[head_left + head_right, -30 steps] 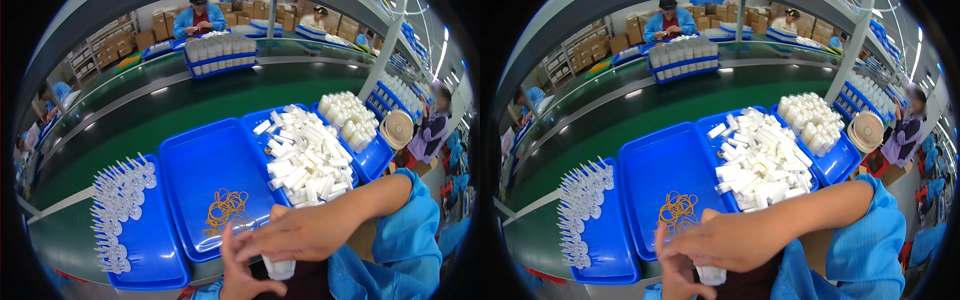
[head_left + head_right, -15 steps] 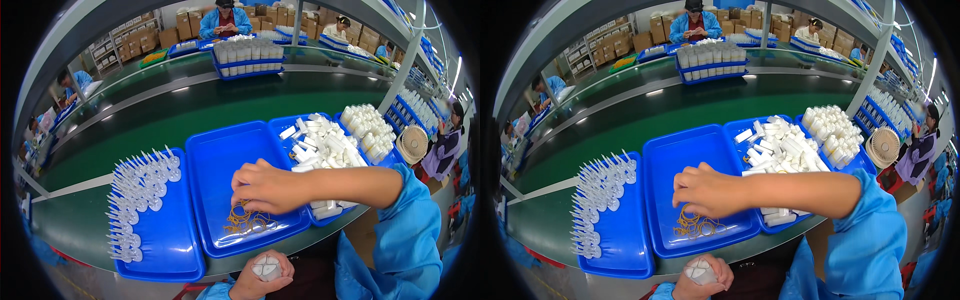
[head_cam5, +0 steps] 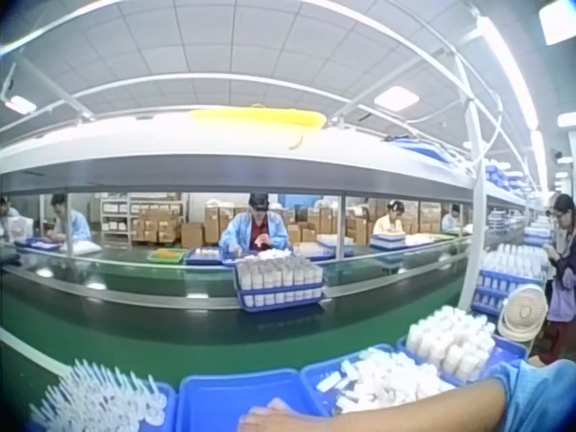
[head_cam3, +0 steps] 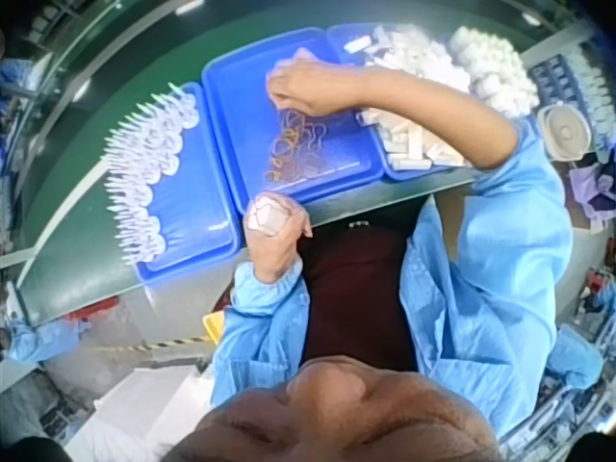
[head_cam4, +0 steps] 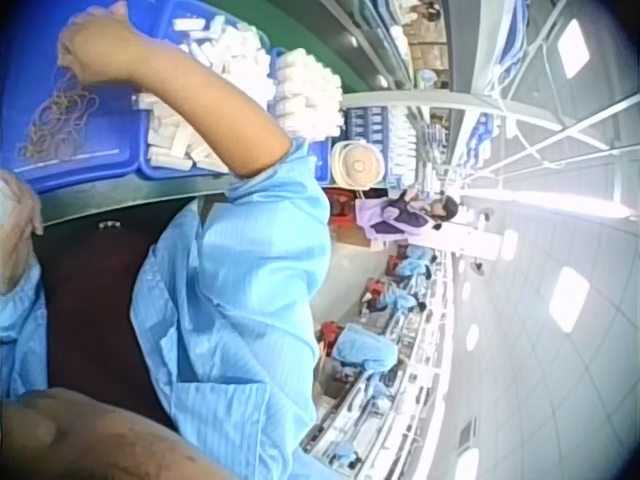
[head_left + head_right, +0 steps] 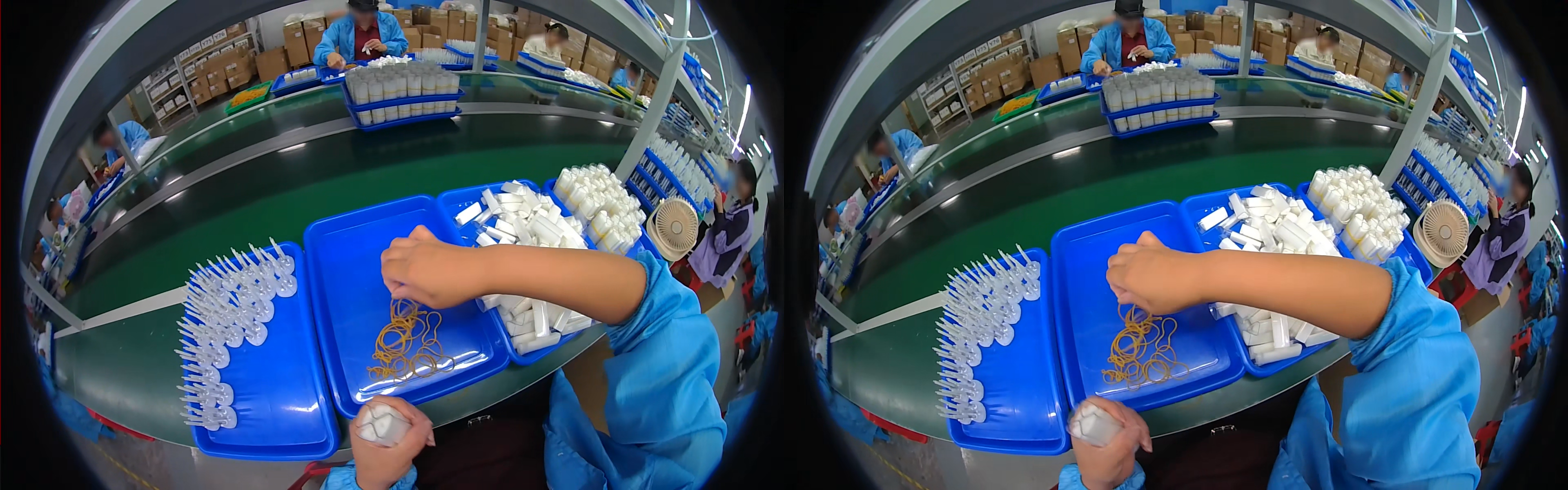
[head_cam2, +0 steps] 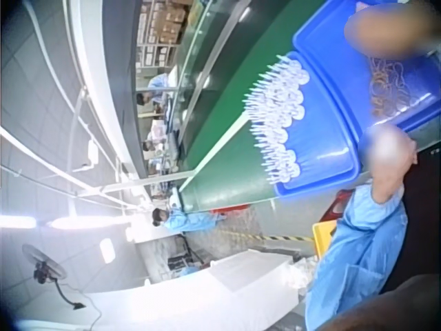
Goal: The recorder is assembling small plastic medical components and securing them with rubber bands on a factory assembly line.
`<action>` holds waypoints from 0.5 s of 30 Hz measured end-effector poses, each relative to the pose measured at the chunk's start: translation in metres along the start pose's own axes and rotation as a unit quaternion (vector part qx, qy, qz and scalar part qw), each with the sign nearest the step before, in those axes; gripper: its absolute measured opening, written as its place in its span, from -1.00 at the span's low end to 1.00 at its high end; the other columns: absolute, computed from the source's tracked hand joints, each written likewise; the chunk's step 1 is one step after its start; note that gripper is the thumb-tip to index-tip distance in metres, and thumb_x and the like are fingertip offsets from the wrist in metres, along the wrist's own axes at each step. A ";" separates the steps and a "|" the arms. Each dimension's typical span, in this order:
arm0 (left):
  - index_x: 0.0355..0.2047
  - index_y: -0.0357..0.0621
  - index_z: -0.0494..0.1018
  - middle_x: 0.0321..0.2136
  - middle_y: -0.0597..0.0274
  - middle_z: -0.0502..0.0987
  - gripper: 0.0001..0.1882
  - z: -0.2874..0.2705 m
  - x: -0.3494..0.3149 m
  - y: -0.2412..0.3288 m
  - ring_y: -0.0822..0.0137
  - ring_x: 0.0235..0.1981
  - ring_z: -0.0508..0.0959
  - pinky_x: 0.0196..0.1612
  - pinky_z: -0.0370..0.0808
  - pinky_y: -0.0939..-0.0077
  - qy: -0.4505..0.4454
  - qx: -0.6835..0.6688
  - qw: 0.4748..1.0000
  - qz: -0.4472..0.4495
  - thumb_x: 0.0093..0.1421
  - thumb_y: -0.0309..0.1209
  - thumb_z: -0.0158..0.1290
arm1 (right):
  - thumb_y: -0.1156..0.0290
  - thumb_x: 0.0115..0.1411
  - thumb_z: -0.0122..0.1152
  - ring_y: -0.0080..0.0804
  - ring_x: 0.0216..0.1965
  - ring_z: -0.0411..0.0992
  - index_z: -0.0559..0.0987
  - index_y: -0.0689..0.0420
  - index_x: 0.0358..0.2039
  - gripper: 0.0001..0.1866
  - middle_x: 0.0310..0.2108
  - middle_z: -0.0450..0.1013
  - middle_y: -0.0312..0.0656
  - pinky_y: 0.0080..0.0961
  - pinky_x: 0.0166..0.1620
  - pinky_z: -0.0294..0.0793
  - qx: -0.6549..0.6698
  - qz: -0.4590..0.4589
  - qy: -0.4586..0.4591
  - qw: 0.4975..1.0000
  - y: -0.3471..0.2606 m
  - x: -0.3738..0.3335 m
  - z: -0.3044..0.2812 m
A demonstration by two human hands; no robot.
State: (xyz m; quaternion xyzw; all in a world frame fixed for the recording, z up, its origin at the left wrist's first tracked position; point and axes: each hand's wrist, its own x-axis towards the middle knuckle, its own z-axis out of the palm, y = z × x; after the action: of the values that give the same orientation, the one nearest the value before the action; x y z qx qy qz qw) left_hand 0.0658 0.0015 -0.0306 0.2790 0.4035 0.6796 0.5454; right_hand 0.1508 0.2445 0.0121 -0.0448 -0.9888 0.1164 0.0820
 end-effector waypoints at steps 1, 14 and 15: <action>-0.40 -0.21 0.24 -0.52 0.10 0.39 -0.73 -0.002 0.004 -0.005 0.32 -0.59 0.43 -0.60 0.42 0.51 0.027 -0.009 0.999 0.031 -0.08 -0.68 0.07 | 0.34 0.09 0.07 -0.33 -0.24 0.30 0.46 0.09 -0.48 -0.89 -0.40 0.35 -0.25 -0.34 -0.21 0.12 0.007 0.000 0.009 1.000 -0.003 -0.001 -0.004; -0.29 -0.16 0.26 -0.26 -0.02 0.36 -0.64 0.002 0.031 -0.005 0.22 -0.51 0.47 -0.52 0.43 0.44 -0.245 -0.260 0.931 -0.072 -0.09 -0.66 0.11 | 0.34 0.21 -0.11 -0.32 -0.29 0.31 0.38 0.15 -0.44 -0.83 -0.42 0.30 -0.22 -0.38 -0.22 0.19 0.391 0.081 -0.016 0.917 -0.065 -0.048 -0.013; -0.21 -0.16 0.26 -0.36 0.02 0.39 -0.57 -0.002 0.026 -0.011 0.22 -0.52 0.47 -0.51 0.42 0.47 -0.333 -0.307 0.887 -0.092 -0.10 -0.63 0.15 | 0.34 0.23 -0.14 -0.35 -0.29 0.30 0.37 0.14 -0.46 -0.81 -0.43 0.29 -0.24 -0.40 -0.22 0.20 0.525 0.116 -0.039 0.842 -0.070 -0.052 -0.011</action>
State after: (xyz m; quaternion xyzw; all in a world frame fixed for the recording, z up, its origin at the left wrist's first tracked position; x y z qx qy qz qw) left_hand 0.0632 0.0267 -0.0431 0.2688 -0.0071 0.5835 0.7663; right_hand 0.1987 0.1736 0.0318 -0.1046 -0.7696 0.6286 0.0401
